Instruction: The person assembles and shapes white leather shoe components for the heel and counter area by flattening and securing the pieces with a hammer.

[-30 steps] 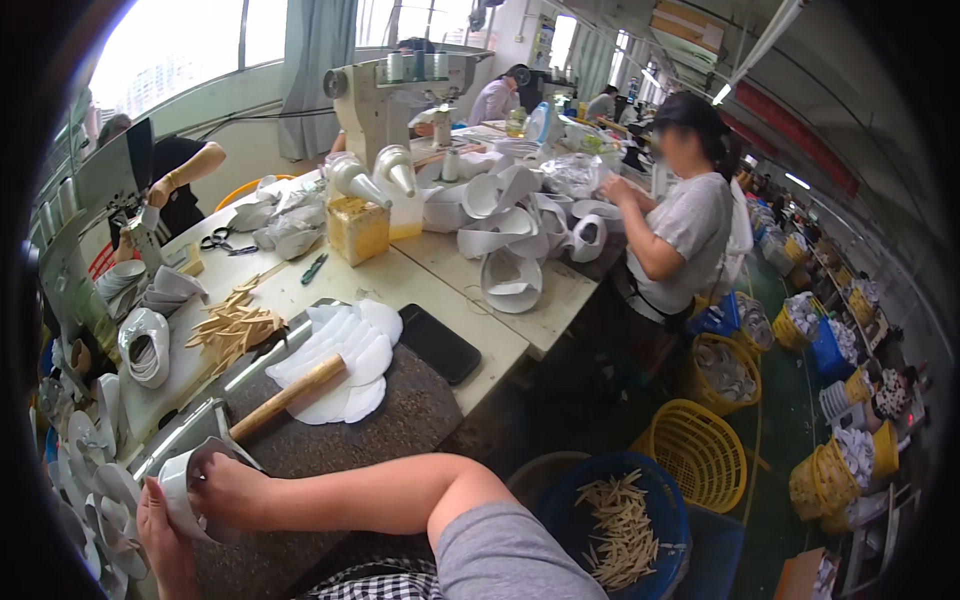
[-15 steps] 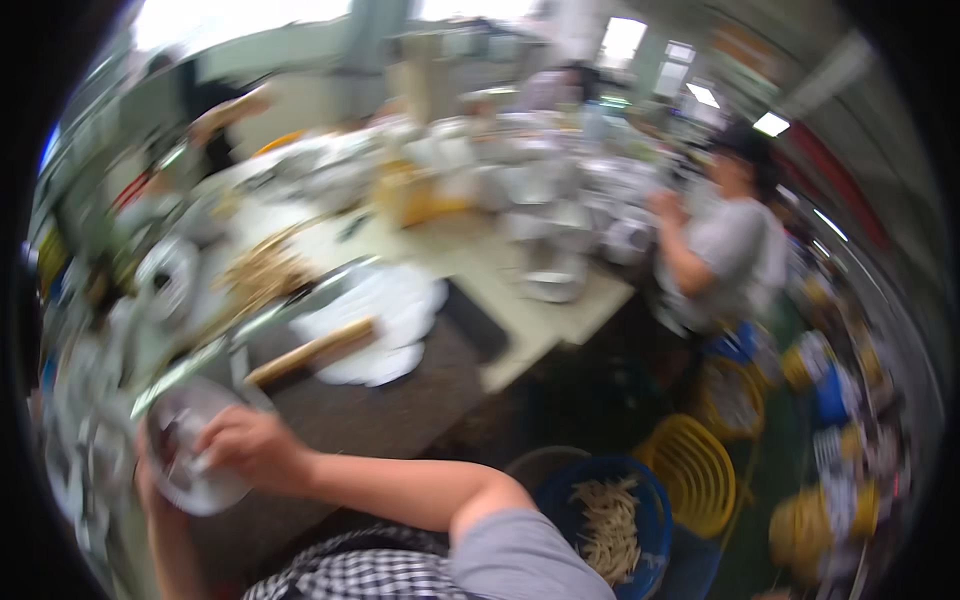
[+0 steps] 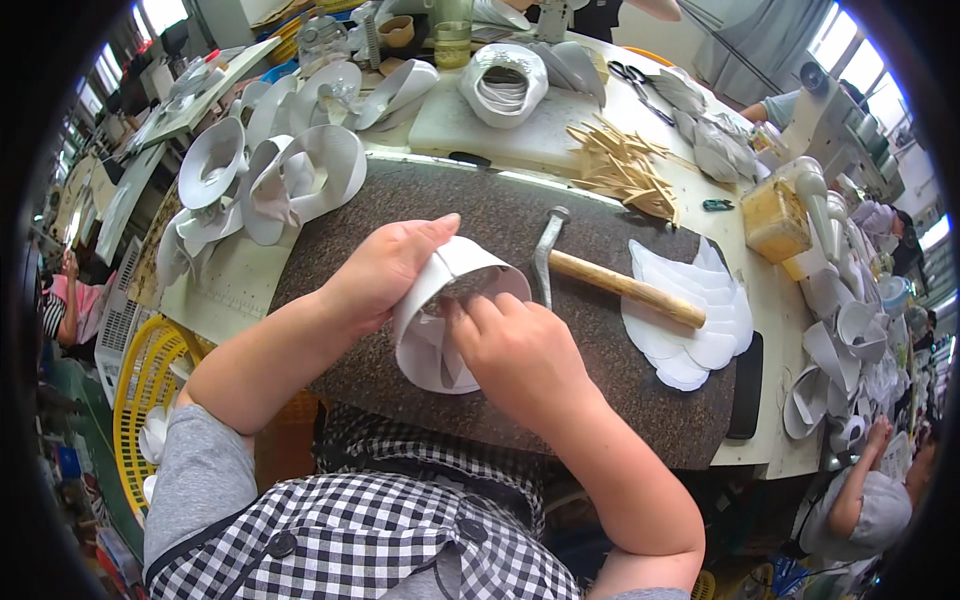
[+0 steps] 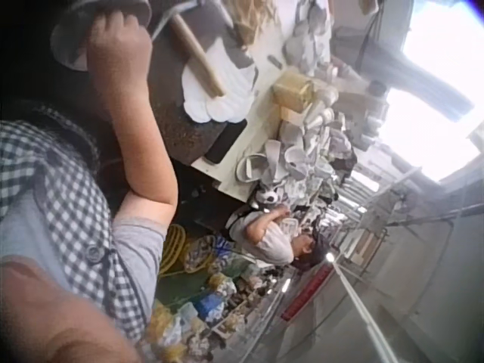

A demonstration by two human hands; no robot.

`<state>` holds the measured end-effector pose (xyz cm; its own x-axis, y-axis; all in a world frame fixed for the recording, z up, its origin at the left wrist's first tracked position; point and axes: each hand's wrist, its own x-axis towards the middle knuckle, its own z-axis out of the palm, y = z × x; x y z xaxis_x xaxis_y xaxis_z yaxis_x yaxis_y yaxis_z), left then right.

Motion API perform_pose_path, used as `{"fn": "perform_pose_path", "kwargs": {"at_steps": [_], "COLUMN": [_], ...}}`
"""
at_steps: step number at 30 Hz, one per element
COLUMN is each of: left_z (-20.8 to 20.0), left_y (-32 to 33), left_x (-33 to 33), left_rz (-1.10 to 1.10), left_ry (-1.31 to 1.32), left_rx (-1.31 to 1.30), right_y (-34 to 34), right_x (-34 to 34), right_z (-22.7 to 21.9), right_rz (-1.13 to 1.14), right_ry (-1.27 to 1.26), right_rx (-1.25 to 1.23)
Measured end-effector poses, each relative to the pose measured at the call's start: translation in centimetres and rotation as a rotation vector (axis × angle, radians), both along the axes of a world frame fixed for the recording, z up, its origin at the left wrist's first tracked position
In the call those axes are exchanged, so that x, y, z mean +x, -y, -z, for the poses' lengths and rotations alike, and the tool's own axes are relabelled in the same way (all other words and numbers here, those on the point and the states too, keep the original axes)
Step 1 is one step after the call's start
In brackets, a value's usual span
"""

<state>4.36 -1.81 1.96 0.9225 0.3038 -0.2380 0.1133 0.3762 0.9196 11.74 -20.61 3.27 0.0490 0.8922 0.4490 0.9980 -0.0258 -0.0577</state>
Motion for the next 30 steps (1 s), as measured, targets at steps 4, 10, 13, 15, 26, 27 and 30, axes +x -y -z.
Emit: {"fn": "perform_pose_path", "kwargs": {"at_steps": [4, 10, 13, 15, 26, 27, 30], "left_z": [1.0, 3.6, 3.1, -0.8, 0.8, 0.6, 2.3], "left_y": [-4.3, -4.6, -4.7, -3.2, -2.1, -2.3, -3.5], "left_x": [-0.2, -0.5, -1.5, -3.8, -7.0, -6.9, -7.8], "left_rz": [0.091, 0.115, -0.259, 0.366, 0.554, 0.585, 0.456], "left_ry": [-0.071, -0.222, 0.351, 0.456, 0.208, 0.196, 0.425], "left_rx": [-0.150, 0.401, 1.518, 1.461, 1.735, 1.745, 1.822], "right_y": [0.5, 1.1, 0.8, 0.4, -1.5, -1.2, -0.2], "right_x": [1.6, -0.7, -1.2, -1.2, -2.7, -2.5, -2.2], "right_z": [2.8, 4.4, 3.9, 4.2, 4.9, 5.4, 6.8], "right_rz": [-0.039, -0.107, 0.001, -0.021, -0.178, -0.178, -0.121], "right_ry": [-0.581, -0.475, -0.268, -0.076, 0.005, 0.005, -0.227], "right_rx": [0.360, -0.001, -0.120, -0.025, -0.062, -0.064, 0.000]}}
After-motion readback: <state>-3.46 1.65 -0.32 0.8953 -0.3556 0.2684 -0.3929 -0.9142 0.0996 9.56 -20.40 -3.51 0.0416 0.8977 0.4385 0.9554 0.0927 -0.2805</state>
